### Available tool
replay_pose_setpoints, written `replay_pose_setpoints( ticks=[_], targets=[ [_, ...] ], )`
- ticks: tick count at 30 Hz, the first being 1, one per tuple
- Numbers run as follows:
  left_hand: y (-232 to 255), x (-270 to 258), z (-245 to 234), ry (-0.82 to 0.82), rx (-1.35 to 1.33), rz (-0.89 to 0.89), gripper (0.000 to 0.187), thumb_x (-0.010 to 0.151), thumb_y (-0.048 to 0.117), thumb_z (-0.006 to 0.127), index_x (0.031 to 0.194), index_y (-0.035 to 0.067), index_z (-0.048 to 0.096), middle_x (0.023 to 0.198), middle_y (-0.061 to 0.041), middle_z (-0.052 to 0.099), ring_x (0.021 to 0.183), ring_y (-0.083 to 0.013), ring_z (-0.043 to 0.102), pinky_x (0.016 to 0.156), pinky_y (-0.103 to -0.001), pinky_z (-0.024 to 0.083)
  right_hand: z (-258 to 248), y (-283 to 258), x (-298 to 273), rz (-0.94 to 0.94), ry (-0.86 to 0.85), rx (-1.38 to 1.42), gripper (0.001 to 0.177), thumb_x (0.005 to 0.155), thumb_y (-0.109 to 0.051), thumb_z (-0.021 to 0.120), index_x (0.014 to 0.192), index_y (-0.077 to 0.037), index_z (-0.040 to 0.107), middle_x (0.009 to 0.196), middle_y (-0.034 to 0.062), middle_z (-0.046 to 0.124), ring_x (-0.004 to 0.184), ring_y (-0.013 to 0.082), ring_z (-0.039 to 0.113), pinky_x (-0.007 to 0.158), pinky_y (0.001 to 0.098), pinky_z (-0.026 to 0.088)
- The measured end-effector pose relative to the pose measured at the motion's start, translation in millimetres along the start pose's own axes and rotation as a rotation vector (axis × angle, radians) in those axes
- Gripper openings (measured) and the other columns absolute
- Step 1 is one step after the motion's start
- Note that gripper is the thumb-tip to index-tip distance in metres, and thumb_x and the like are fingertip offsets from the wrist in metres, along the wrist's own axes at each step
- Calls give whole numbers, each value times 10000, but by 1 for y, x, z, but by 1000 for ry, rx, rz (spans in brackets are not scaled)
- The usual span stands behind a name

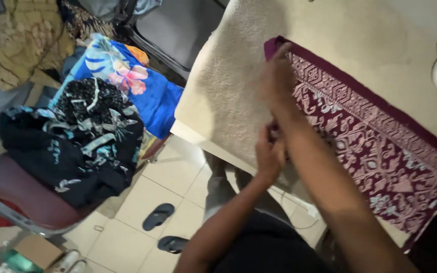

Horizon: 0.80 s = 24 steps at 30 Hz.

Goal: Folding various garments including a patterned cloth and a black floral dress on a table.

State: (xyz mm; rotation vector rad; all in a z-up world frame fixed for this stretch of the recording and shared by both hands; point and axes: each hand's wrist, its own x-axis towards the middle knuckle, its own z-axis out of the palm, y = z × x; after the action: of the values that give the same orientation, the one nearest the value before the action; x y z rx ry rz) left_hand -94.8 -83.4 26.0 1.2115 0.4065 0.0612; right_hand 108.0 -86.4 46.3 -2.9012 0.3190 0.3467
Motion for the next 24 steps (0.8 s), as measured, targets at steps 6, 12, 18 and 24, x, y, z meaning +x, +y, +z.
replay_pose_setpoints(
  ticks=[6,12,18,24],
  targets=[
    [5,-9,9,-252,244,545,358,973,201,723,1244,22,572,1269,-193,645,1184,-312,641,1015,-453,532,-49,114,-20,-101,339,343,205,851,6,670,1044,56,715,896,265,727,836,379,746,709,480,574],
    [-31,-16,9,-387,648,753,419,911,39,531,1319,-1,617,1394,-170,640,1304,-379,598,1113,-502,479,-129,208,-96,171,472,587,114,931,-11,674,1021,42,720,714,109,693,583,208,620,521,372,472],
    [-50,-65,60,-688,639,976,426,922,76,528,1324,-11,639,1399,-144,637,1196,-328,591,999,-460,496,-190,313,-162,492,409,783,101,967,-53,699,1042,-3,745,721,32,645,561,136,518,502,333,368],
    [-65,-132,144,-939,641,1129,305,1002,30,579,1261,25,741,1417,-95,651,1197,-251,590,967,-370,514,-164,490,-194,447,474,1107,250,927,-11,735,1177,-8,739,1002,23,745,794,121,655,714,289,536]
  ],
)
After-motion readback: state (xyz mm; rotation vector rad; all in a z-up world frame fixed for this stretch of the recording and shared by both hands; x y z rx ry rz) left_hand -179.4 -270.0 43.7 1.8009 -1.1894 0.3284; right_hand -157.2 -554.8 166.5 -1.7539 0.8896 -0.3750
